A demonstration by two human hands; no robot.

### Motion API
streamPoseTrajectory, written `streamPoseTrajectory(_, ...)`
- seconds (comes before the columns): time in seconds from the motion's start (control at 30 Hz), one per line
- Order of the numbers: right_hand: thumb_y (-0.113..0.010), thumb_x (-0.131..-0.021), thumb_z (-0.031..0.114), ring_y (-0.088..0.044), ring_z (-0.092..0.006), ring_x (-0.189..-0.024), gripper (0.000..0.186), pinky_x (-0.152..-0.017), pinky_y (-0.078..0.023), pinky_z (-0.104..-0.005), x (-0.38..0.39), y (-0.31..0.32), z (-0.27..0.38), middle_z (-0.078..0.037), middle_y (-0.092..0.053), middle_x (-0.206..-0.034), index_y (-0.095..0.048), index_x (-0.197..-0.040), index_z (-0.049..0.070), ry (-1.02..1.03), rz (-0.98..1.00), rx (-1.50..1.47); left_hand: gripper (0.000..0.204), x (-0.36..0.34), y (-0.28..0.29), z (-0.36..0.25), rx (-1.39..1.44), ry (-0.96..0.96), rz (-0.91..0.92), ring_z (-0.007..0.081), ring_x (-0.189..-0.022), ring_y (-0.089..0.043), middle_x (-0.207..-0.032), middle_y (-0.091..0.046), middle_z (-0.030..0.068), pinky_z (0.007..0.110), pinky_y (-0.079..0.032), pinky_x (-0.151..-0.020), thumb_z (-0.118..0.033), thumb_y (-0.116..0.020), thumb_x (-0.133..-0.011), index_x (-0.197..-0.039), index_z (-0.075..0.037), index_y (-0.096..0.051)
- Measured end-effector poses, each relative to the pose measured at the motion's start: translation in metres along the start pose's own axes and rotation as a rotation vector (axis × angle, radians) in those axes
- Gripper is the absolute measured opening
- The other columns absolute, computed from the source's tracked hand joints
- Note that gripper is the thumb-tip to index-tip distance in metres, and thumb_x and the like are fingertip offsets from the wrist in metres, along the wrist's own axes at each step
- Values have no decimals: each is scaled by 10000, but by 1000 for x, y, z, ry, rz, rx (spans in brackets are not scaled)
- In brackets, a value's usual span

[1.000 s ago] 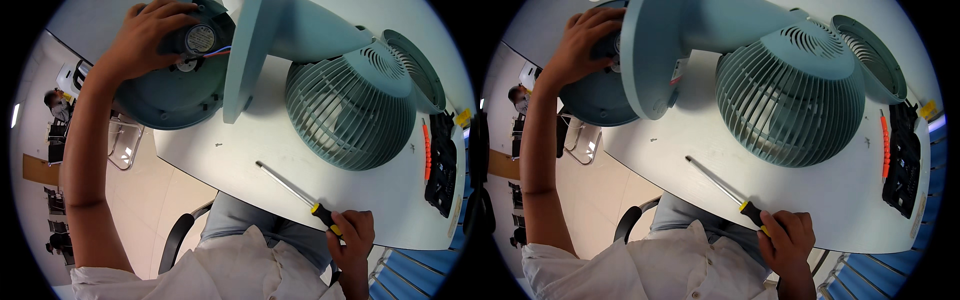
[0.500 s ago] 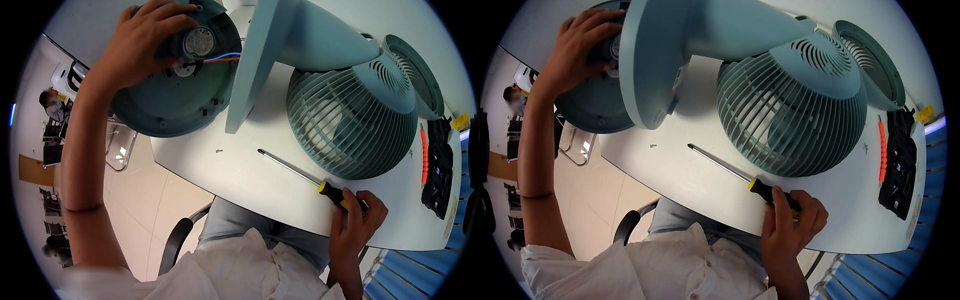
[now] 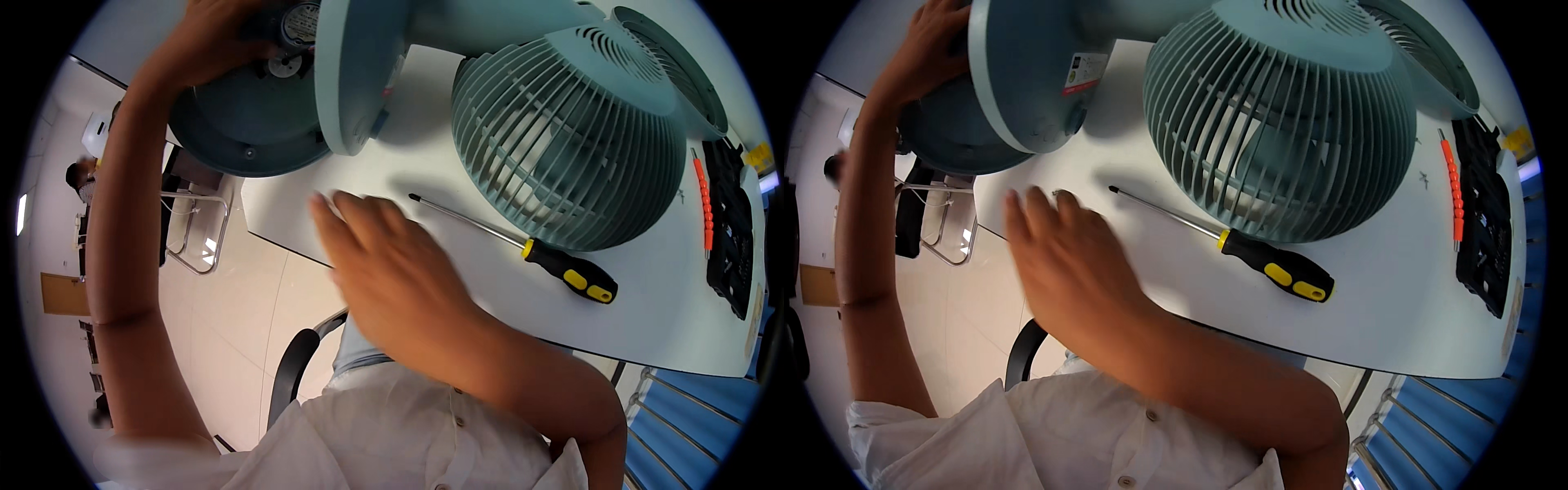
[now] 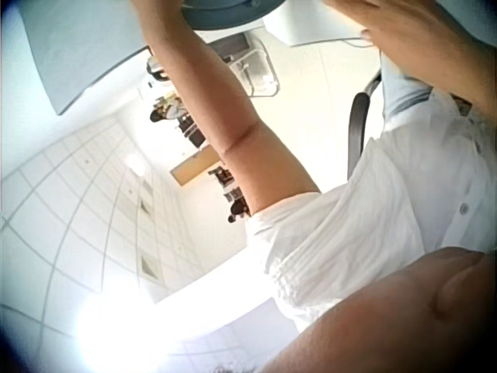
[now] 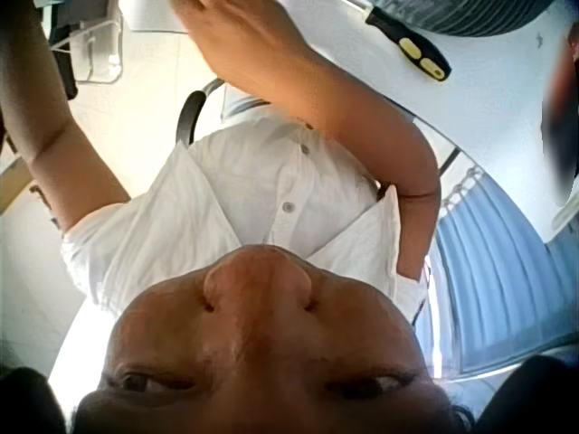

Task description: The person uses a screwdriver to remove screws from the base of a teal fan, exposing the internal motor and circuit board. They repeatedly loosen and tighten screws while manipulating the fan's internal components on a white desk.

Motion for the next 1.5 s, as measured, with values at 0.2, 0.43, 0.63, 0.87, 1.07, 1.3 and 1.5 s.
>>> streamPoseTrajectory(0.2, -561, -976, 161, -587, -397, -1080, 535, -946, -474, -435, -127, -62, 3, -256, -556, -1189, -353, -1407, -79, -359, -444, -459, 590, -4, -3, 3, -41, -169, -64, 337, -1431, -331, -1552, -402, 100, 526, -256, -1148, -217, -807, -698, -1275, -204, -686)
streamPoseTrajectory(0.43, -602, -952, 55, -607, -337, -1096, 260, -941, -490, -396, -182, -91, -31, -214, -578, -1193, -467, -1169, 4, -657, -856, -743, 567, -7, -9, 14, 28, -227, -73, 280, -1425, -365, -1513, -478, 50, 514, -266, -1120, -236, -812, -711, -1265, -223, -692)
streamPoseTrajectory(0.63, -752, -823, 38, -594, -301, -970, 330, -868, -488, -400, -183, -91, -55, -150, -592, -1055, -524, -1058, 5, -341, -969, -340, 592, -10, -10, 18, 42, -287, -69, 276, -1426, -368, -1505, -491, 42, 514, -275, -1106, -226, -824, -691, -1267, -213, -688)
streamPoseTrajectory(0.87, -789, -793, 66, -528, -342, -1019, 304, -883, -436, -432, -180, -97, -64, -155, -564, -1059, -567, -994, 13, -221, -1037, -105, 615, -18, -9, 15, 18, -311, -48, 277, -1422, -370, -1482, -513, 42, 513, -280, -1099, -199, -827, -677, -1274, -200, -683)
streamPoseTrajectory(1.07, -795, -784, 77, -515, -376, -1037, 318, -891, -423, -466, -181, -96, -69, -167, -550, -1067, -549, -976, 13, -84, -1040, -183, 612, -16, -6, 13, 15, -289, -23, 272, -1408, -377, -1470, -523, 24, 511, -274, -1101, -167, -818, -685, -1280, -204, -682)
streamPoseTrajectory(1.3, -787, -781, 76, -542, -399, -985, 337, -845, -436, -484, -178, -96, -78, -180, -548, -1045, -529, -990, 19, 21, -1032, -106, 618, -11, -8, 13, 25, -293, -23, 283, -1395, -386, -1449, -535, 19, 512, -273, -1104, -159, -820, -684, -1282, -210, -675)
streamPoseTrajectory(1.5, -783, -775, 51, -556, -388, -966, 321, -825, -443, -473, -175, -98, -81, -163, -559, -1027, -537, -979, 29, -78, -989, -85, 603, -7, -7, 12, 75, -332, -60, 289, -1380, -402, -1440, -540, 17, 515, -287, -1096, -167, -821, -680, -1265, -220, -682)
Point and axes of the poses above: each hand's wrist, its own x-axis away from the middle knuckle, its own y-axis out of the back of the hand, z = x × y, the point moved 1 cm from there along -x, towards the middle knuckle
